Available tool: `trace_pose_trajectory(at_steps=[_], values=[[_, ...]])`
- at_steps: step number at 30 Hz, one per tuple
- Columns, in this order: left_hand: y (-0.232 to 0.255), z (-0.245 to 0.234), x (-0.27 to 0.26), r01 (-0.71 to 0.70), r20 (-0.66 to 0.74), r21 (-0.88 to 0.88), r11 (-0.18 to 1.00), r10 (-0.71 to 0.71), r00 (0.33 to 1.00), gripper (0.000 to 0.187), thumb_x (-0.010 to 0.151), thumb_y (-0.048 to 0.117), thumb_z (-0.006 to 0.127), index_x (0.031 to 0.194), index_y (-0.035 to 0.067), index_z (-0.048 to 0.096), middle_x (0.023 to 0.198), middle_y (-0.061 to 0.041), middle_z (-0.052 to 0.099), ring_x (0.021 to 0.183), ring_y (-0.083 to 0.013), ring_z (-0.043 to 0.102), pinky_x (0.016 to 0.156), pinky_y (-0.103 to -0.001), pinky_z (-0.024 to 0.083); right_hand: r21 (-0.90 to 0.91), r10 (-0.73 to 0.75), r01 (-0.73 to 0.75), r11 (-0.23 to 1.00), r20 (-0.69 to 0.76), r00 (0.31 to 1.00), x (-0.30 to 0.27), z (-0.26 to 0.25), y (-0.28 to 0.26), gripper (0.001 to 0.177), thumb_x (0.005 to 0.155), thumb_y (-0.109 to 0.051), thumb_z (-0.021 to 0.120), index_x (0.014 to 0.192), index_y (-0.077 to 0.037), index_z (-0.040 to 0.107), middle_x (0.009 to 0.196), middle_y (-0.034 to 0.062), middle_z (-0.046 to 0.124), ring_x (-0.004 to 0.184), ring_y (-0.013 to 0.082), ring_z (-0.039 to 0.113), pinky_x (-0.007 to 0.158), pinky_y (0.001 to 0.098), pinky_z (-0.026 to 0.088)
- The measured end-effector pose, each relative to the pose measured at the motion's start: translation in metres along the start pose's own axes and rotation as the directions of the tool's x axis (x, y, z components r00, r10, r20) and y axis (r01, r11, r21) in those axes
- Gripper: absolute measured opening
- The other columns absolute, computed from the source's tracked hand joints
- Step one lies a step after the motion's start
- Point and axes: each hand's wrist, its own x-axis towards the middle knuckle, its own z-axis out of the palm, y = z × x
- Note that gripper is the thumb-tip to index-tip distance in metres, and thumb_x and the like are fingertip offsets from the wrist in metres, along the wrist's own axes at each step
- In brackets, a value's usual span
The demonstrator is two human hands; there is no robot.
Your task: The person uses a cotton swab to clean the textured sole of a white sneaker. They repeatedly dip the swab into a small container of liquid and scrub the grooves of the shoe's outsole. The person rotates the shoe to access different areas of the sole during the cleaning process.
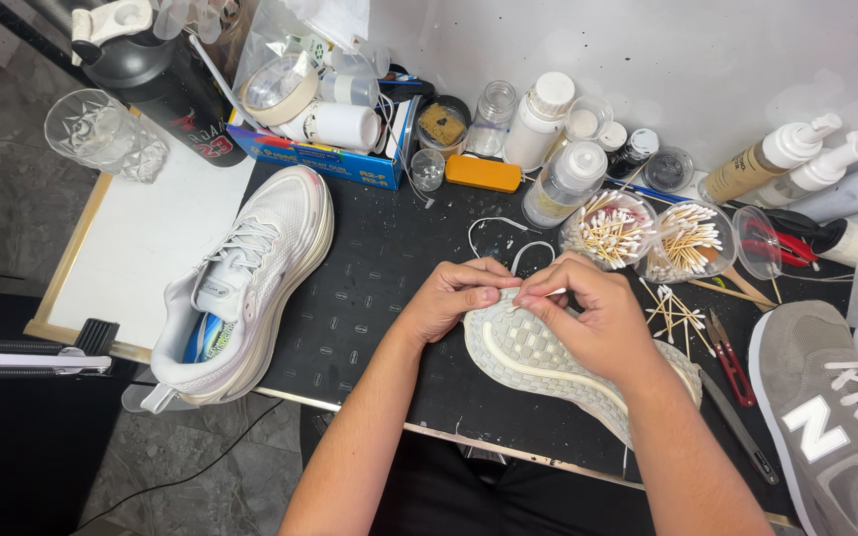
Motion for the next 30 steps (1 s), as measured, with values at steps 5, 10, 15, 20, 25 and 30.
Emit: trace_pose_trajectory(at_steps=[5,10,15,20,25,30], values=[[-0.003,0.001,0.0,0.012,-0.007,-0.022,1.0,-0.012,1.0,0.03,0.089,0.014,0.08,0.116,0.002,0.077,0.113,-0.01,0.071,0.106,-0.0189,0.068,0.097,-0.032,0.054,-0.022,-0.183,0.184,0.983,0.032,0.983,-0.001,0.01,-0.004,0.012,0.085,0.002,0.075,0.094,-0.002,0.069,0.092,0.0069,0.073,0.092,0.018,0.073,0.078,0.0292,0.057],[-0.002,0.001,-0.001,0.012,-0.009,0.0,1.0,-0.012,1.0,0.031,0.089,0.014,0.08,0.118,0.001,0.077,0.114,-0.011,0.071,0.108,-0.0193,0.067,0.099,-0.032,0.052,-0.082,-0.114,0.112,0.99,-0.029,0.993,0.0,0.006,-0.008,0.011,0.084,0.001,0.078,0.091,-0.003,0.07,0.089,0.0081,0.072,0.08,0.0184,0.07,0.071,0.0301,0.055],[-0.003,0.002,-0.002,0.0,-0.021,0.022,1.0,0.001,1.0,0.031,0.089,0.017,0.08,0.116,0.002,0.078,0.117,-0.01,0.071,0.11,-0.0194,0.067,0.099,-0.033,0.053,-0.088,-0.196,0.197,0.977,0.021,0.98,-0.001,0.012,-0.007,0.012,0.083,0.001,0.077,0.093,-0.001,0.07,0.094,0.0095,0.072,0.085,0.0184,0.07,0.072,0.0297,0.056],[-0.001,0.003,0.0,-0.01,-0.008,0.029,1.0,0.01,1.0,0.031,0.09,0.017,0.08,0.118,0.003,0.077,0.119,-0.011,0.07,0.112,-0.0208,0.067,0.102,-0.034,0.053,-0.112,-0.207,0.2,0.973,-0.049,0.977,-0.002,0.013,-0.008,0.012,0.085,0.002,0.077,0.092,-0.001,0.068,0.091,0.0092,0.071,0.082,0.0188,0.069,0.071,0.0295,0.055],[0.002,0.005,0.0,-0.013,-0.013,0.014,1.0,0.013,1.0,0.032,0.09,0.018,0.079,0.119,0.005,0.078,0.123,-0.012,0.069,0.117,-0.0216,0.064,0.106,-0.036,0.051,-0.11,-0.218,0.216,0.97,-0.004,0.976,-0.001,0.011,-0.009,0.014,0.083,0.001,0.078,0.093,-0.001,0.069,0.092,0.0093,0.072,0.084,0.0196,0.069,0.073,0.0297,0.056],[0.003,0.005,0.002,-0.045,0.012,0.001,0.999,0.045,0.999,0.031,0.09,0.019,0.08,0.117,0.005,0.078,0.129,-0.013,0.068,0.125,-0.0238,0.062,0.111,-0.04,0.049,-0.128,-0.206,0.201,0.971,-0.024,0.978,0.0,0.011,-0.01,0.014,0.082,0.0,0.08,0.091,-0.002,0.069,0.089,0.0091,0.071,0.081,0.0195,0.069,0.073,0.0301,0.056]])
